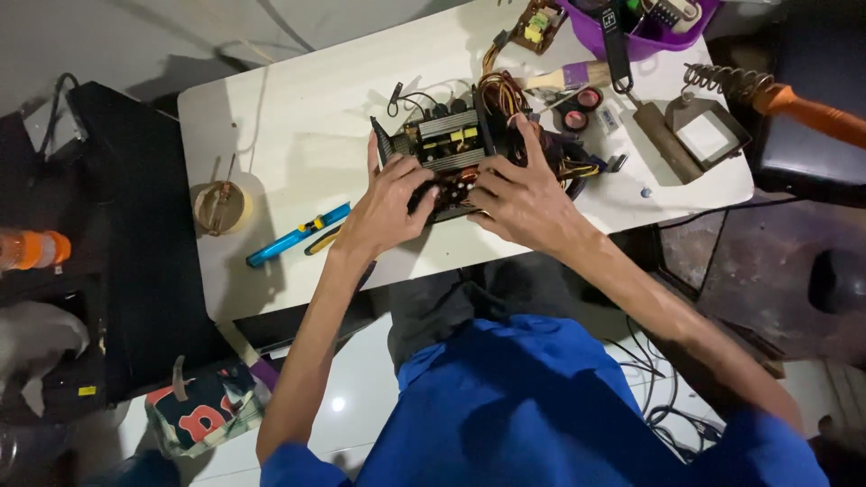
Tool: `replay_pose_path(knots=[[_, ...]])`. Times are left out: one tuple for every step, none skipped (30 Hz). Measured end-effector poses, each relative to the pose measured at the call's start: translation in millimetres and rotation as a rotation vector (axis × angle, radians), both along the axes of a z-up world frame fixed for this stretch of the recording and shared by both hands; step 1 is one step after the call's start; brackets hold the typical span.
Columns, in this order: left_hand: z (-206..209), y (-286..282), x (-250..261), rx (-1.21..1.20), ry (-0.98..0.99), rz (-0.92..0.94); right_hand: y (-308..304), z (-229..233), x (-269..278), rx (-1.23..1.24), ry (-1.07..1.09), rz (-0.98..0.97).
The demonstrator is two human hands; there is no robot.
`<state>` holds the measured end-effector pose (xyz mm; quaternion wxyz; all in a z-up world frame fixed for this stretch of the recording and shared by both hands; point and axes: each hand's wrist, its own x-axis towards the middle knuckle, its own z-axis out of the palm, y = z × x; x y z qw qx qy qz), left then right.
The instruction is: Soldering and desoldering electronic components on circuit boards using a soldering iron and hand tools.
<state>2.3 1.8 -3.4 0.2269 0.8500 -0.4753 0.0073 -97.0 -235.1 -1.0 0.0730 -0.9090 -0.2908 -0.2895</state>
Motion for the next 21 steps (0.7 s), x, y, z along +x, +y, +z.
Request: replay_pose_path(knots=[[7, -2, -3, 0.003, -0.002, -0.002, 0, -4, 0, 0.003, -0.002, -0.002], [14, -4, -5, -0.003, 0.001, 0.004, 0, -7, -1, -0.010, -0.021, -0.012], [21, -6, -8, -0.010, 0.003, 0.012, 0, -11, -1, -0.025, -0.042, -0.020], [19, -5, -8, -0.009, 0.000, 0.012, 1, -13, -1, -0.024, -0.044, -0.020], [17, -5, -8, -0.022, 0.033, 0.015, 2, -15, -1, -0.009, -0.038, -0.023], [16, -4, -7, -0.036, 0.066, 0.018, 3, -17, -1, 0.006, -0.032, -0.026], [7, -3, -5, -0.035, 0.064, 0.021, 3, -22, 1, 0.007, -0.033, -0.023], [-2, 0, -2, -0.012, 0.072, 0.028, 3, -28, 2, -0.004, -0.037, -0.035], [-10, 2, 1, 0.010, 0.082, 0.036, 3, -34, 4, -0.016, -0.039, -0.046], [-12, 1, 2, 0.011, 0.081, 0.040, 3, -32, 4, -0.016, -0.040, -0.042], [-14, 2, 2, 0.001, 0.092, 0.028, 4, -31, 3, -0.012, -0.039, -0.033], [-16, 2, 3, -0.008, 0.104, 0.016, 4, -29, 3, -0.008, -0.037, -0.025], [-8, 2, 2, -0.008, 0.103, 0.018, 4, -30, 4, -0.008, -0.038, -0.023], [0, 3, 0, -0.018, 0.135, -0.001, 4, -31, 5, -0.010, -0.036, -0.021], [7, 3, -2, -0.028, 0.169, -0.021, 3, -33, 5, -0.011, -0.031, -0.022], [12, 3, -5, -0.027, 0.171, -0.022, 4, -32, 4, -0.011, -0.029, -0.023], [18, 3, -6, -0.029, 0.181, -0.020, 5, -30, 5, -0.017, -0.033, -0.013], [25, 4, -8, -0.031, 0.191, -0.019, 6, -28, 5, -0.024, -0.037, -0.004], [27, 4, -9, -0.031, 0.190, -0.018, 6, -26, 6, -0.024, -0.038, -0.003], [28, 4, -10, -0.033, 0.201, -0.016, 6, -25, 6, -0.046, -0.042, -0.005], [30, 3, -12, -0.035, 0.213, -0.014, 5, -24, 6, -0.068, -0.044, -0.007]])
